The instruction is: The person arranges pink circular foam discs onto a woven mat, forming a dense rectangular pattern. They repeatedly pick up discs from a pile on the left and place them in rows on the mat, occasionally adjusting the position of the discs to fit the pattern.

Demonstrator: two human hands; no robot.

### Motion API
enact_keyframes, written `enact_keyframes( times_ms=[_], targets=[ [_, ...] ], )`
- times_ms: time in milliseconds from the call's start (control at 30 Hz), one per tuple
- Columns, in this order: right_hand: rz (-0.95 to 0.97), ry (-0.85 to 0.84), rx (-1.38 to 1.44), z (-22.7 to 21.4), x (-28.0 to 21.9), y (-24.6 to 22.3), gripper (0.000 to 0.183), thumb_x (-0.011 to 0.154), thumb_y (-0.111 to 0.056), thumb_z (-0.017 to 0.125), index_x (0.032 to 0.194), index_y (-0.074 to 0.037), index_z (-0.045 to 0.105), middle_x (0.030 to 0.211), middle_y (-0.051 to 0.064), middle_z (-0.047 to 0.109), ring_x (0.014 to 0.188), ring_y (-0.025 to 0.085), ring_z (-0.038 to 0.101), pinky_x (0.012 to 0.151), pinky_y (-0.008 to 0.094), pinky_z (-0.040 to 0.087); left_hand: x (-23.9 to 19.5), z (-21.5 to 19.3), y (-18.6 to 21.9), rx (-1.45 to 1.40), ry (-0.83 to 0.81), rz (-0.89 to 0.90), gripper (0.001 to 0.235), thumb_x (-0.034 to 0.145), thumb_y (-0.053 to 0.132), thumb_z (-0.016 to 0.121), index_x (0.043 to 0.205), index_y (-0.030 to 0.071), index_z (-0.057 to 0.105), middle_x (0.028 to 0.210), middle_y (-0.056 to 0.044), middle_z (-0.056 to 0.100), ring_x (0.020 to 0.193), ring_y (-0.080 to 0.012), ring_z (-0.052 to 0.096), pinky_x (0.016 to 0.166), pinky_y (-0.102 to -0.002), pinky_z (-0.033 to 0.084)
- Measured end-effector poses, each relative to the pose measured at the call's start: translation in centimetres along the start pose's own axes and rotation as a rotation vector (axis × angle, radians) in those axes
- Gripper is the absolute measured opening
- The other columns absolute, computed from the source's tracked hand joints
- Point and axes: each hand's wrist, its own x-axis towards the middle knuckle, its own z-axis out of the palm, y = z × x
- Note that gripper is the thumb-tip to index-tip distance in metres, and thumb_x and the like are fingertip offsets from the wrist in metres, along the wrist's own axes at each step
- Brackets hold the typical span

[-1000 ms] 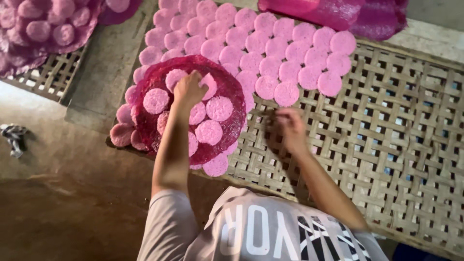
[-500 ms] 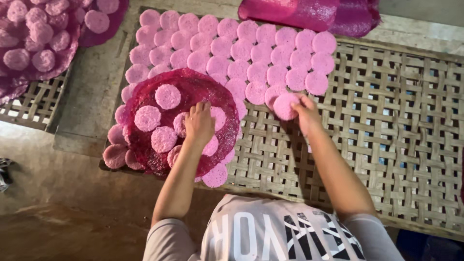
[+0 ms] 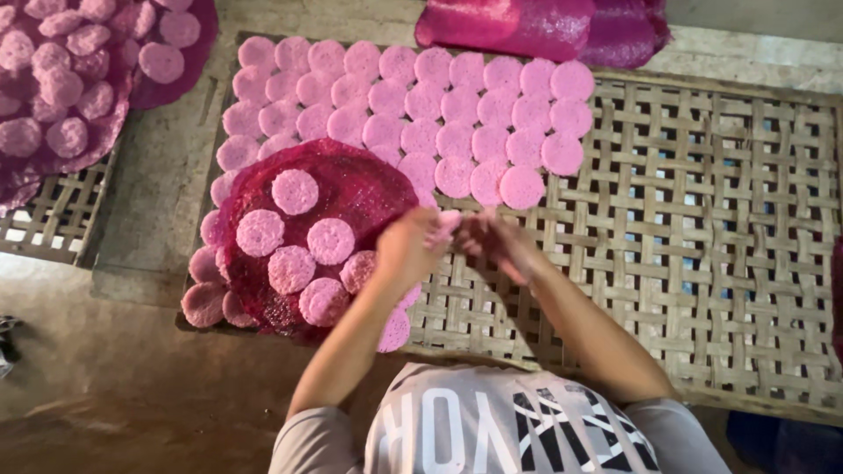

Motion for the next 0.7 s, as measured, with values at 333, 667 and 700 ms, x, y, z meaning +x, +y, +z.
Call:
enact_keyframes(
  times_ms=[333, 667, 700],
  targets=[
    [-0.117, 0.191, -0.015, -12.1, 4.9, 4.7, 0.028, 0.096, -0.002, 0.065, 0.124, 0.001, 0.069, 0.113, 0.008, 0.072, 0.102, 0.017, 0.067, 0.089, 0.032, 0.054, -3.4, -2.0, -6.9, 0.615, 0.396, 0.256, 0.056, 0.087, 0.029, 0.071, 0.132, -0.001, 0.058, 0.140, -0.019, 0.055, 0.125, -0.0354, 0.052, 0.100, -0.054, 0.040],
    [-0.508, 0.531, -1.044, -11.9, 5.4, 2.7, 0.038, 0.087, 0.001, 0.075, 0.122, -0.003, 0.060, 0.114, 0.023, 0.063, 0.107, 0.043, 0.060, 0.093, 0.050, 0.047, -6.0, -5.0, -10.2, 0.511, 0.129, 0.171, 0.030, 0.077, 0.015, 0.072, 0.104, 0.007, 0.065, 0.111, -0.015, 0.063, 0.114, -0.0343, 0.056, 0.101, -0.049, 0.044],
    [-0.523, 0.547, -1.008, -11.4, 5.1, 1.9, 0.041, 0.087, 0.001, 0.073, 0.125, -0.003, 0.059, 0.116, 0.022, 0.062, 0.109, 0.043, 0.059, 0.094, 0.050, 0.047, -6.1, -5.3, -10.1, 0.466, 0.144, 0.208, 0.028, 0.076, 0.014, 0.072, 0.102, 0.007, 0.065, 0.107, -0.014, 0.066, 0.111, -0.0338, 0.059, 0.099, -0.049, 0.046]
  ],
)
